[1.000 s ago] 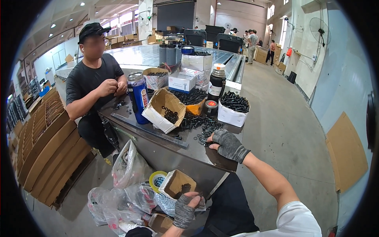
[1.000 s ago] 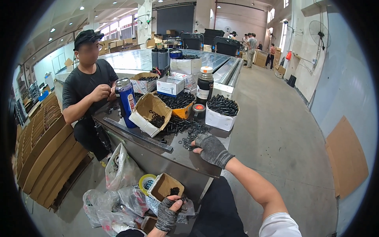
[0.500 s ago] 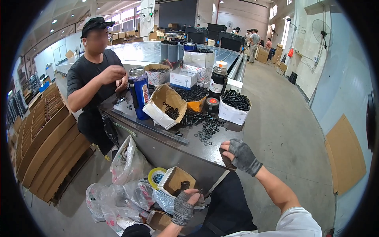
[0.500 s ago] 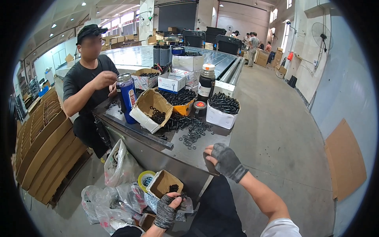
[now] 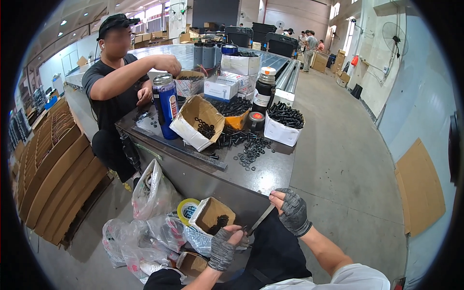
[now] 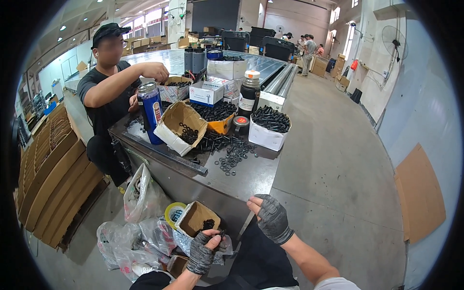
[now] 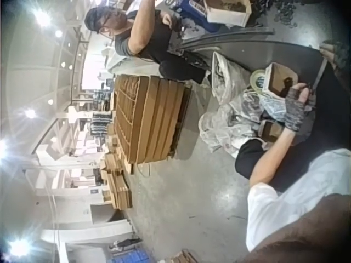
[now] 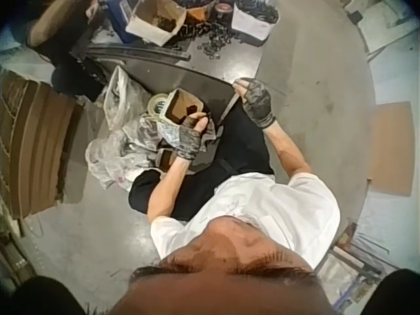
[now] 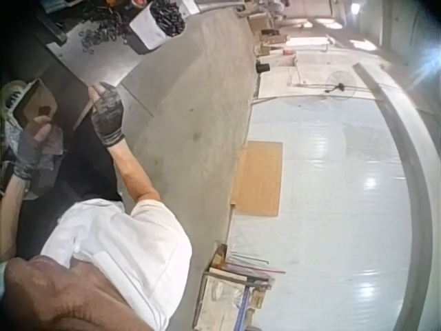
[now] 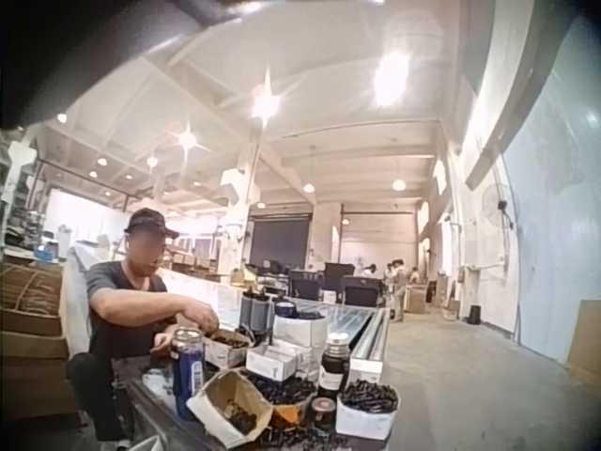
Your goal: Threading black plastic components onto a metal rod at a factory workbench.
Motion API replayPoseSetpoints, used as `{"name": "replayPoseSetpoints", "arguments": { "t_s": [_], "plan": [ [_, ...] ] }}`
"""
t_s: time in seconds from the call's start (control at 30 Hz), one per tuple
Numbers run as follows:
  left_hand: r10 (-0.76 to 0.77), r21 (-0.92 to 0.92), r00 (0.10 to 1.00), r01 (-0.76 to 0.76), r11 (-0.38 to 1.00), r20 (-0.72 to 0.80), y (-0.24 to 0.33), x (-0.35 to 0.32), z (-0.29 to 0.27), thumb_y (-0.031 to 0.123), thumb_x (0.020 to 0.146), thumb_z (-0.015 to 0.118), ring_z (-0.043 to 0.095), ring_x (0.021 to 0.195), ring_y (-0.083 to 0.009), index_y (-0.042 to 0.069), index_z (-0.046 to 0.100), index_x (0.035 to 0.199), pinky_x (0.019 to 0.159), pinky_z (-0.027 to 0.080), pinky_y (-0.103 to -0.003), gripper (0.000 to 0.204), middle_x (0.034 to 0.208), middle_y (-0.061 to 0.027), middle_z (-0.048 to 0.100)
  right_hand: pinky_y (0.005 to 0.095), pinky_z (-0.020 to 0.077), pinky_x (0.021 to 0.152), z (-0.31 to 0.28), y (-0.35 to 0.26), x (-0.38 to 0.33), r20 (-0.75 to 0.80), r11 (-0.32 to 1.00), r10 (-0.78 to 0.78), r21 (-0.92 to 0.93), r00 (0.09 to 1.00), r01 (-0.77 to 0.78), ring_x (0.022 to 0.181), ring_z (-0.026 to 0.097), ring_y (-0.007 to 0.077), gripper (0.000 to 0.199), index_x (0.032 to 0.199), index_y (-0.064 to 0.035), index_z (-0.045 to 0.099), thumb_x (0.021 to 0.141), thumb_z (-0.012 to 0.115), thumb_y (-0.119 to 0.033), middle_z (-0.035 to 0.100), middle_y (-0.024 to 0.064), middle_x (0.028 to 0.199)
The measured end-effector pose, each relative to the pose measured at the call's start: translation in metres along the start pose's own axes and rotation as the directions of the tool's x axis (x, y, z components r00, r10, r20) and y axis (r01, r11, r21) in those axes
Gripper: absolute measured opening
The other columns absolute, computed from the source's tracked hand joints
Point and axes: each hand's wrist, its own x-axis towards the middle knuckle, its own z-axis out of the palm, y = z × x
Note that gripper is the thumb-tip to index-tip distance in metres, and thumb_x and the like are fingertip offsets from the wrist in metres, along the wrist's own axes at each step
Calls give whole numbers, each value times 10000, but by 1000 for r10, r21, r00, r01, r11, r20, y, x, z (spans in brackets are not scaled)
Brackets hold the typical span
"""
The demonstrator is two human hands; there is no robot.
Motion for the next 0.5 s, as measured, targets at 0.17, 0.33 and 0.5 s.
{"name": "replayPoseSetpoints", "arguments": {
  "t_s": [0.17,0.33,0.5],
  "plan": [
    [-25,0,1000,25,1000,17,-1,0,1,126,931,657,660,877,-150,9,614,1105,817,532,-288,214,958,-94,700,360,546,757,8,-2,-2,-115,999,-11,-36,993,7,878,676,281,259,1003,-77,681,762,707,15,694,90,1008],
    [-46,-67,999,47,997,24,-5,1,0,131,930,659,663,877,-150,6,616,1113,817,531,-287,226,951,-93,703,362,549,750,7,-5,11,-127,995,76,72,989,-68,857,686,277,253,973,-74,678,752,719,43,702,97,995],
    [-45,-37,998,47,998,49,-4,-4,3,122,941,645,658,851,-148,0,605,1113,793,540,-283,214,954,-86,697,386,526,864,-1,-7,30,76,995,102,-19,992,-101,1013,649,319,414,1117,-28,645,760,789,-177,671,155,1131]
  ]
}}
